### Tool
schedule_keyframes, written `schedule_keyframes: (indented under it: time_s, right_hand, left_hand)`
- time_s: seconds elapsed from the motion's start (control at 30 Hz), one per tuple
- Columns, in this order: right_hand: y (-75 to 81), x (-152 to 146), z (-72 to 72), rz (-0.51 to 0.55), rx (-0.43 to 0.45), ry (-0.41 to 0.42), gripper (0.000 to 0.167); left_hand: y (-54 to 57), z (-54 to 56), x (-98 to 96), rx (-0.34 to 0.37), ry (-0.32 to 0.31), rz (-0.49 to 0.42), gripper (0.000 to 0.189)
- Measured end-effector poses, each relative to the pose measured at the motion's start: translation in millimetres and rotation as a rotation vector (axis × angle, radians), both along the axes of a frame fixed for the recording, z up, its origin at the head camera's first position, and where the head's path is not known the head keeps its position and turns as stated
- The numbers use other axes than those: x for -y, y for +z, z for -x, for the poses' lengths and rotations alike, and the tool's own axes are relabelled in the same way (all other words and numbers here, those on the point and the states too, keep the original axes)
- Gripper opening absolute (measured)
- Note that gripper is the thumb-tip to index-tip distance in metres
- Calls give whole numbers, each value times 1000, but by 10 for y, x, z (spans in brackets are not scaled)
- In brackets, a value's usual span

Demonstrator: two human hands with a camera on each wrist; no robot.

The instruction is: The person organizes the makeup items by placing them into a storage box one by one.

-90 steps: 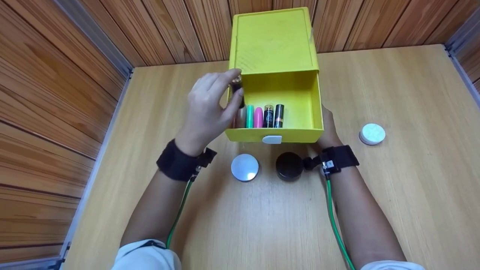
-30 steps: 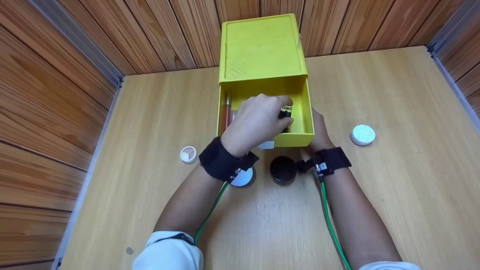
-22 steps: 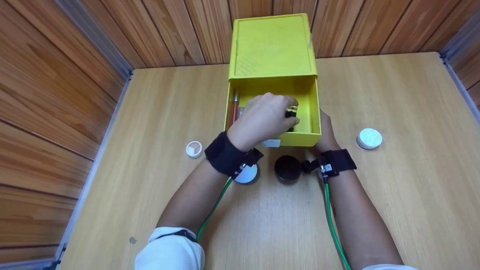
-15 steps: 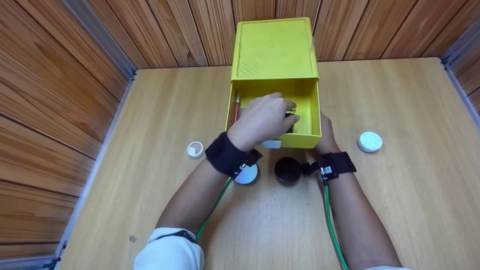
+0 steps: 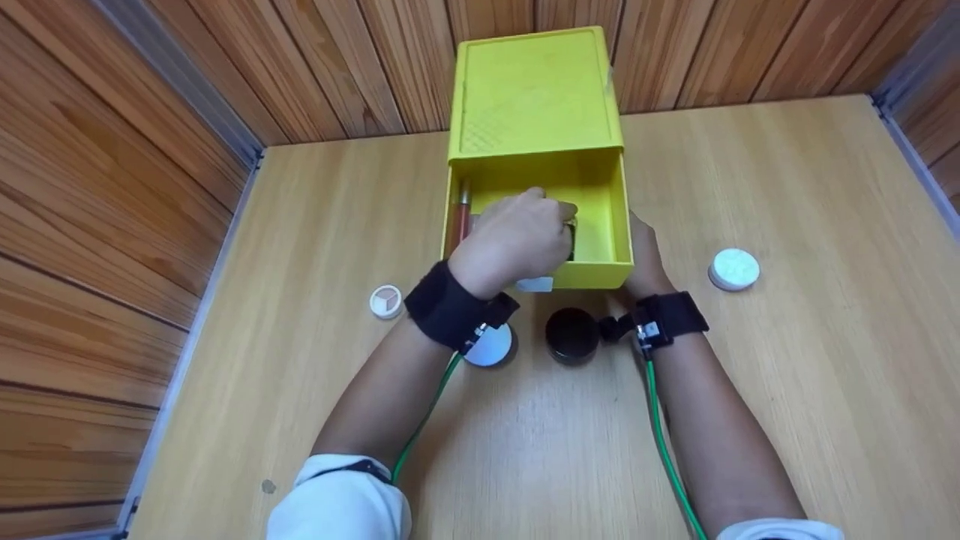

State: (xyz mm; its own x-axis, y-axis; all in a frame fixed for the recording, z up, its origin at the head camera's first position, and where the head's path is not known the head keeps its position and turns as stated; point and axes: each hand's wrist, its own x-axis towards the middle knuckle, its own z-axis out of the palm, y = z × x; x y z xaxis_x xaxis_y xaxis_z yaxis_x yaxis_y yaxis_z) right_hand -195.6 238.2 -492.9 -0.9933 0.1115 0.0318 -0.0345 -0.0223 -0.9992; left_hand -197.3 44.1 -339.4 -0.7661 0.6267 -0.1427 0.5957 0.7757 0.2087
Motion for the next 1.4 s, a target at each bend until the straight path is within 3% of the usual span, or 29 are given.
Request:
schedule_keyframes:
  time_s: [0.1,0.2,0.33,0.4,0.53,0.67,0.77,0.93,1.03,1.1,1.17,1.27,1.4]
  right_hand:
    - [20,54,45,-63,-35,6,35]
    - [24,88,77,-33,-42,21,35]
    - [14,100,92,-13,-39,36,33]
    - [4,90,83,-47,-43,41,30]
    - [10,84,77,-195,-103,45,20]
    - [-18,80,87,-98,-90,64,23]
    - [-44,73,90,30,-60,69,30]
    - [-23,56,78,74,-40,100,33]
    - [6,38,76,32,-33,96,29]
    - [27,-14,91,-141,-107,86,22]
    - [101,-88,100,-377,-188,72,13]
    - [330,-213,61,-728,-272,66,14]
    - [787,-303,-160,-874,-81,244,24]
  left_hand:
    - [8,20,53,-4,16,27,36]
    - [20,30,82,-14,20,29,35]
    - [30,-8,120,-125,26,-48,41]
    - [29,-58,166,-223,27,-135,43]
    - [-2,-167,418,-437,21,-430,34]
    - [-75,-253,774,-559,16,-705,22]
    - [-133,-304,1015,-586,45,-780,20]
    - [-246,-390,1305,-575,161,-722,20]
    - [-308,-404,1417,-544,197,-682,23]
    - [-342,-404,1466,-510,196,-657,28]
    - [-374,-396,1497,-452,173,-624,36]
    - [-424,-372,1526,-333,132,-563,44]
    - [-498,-314,1546,-218,107,-474,41]
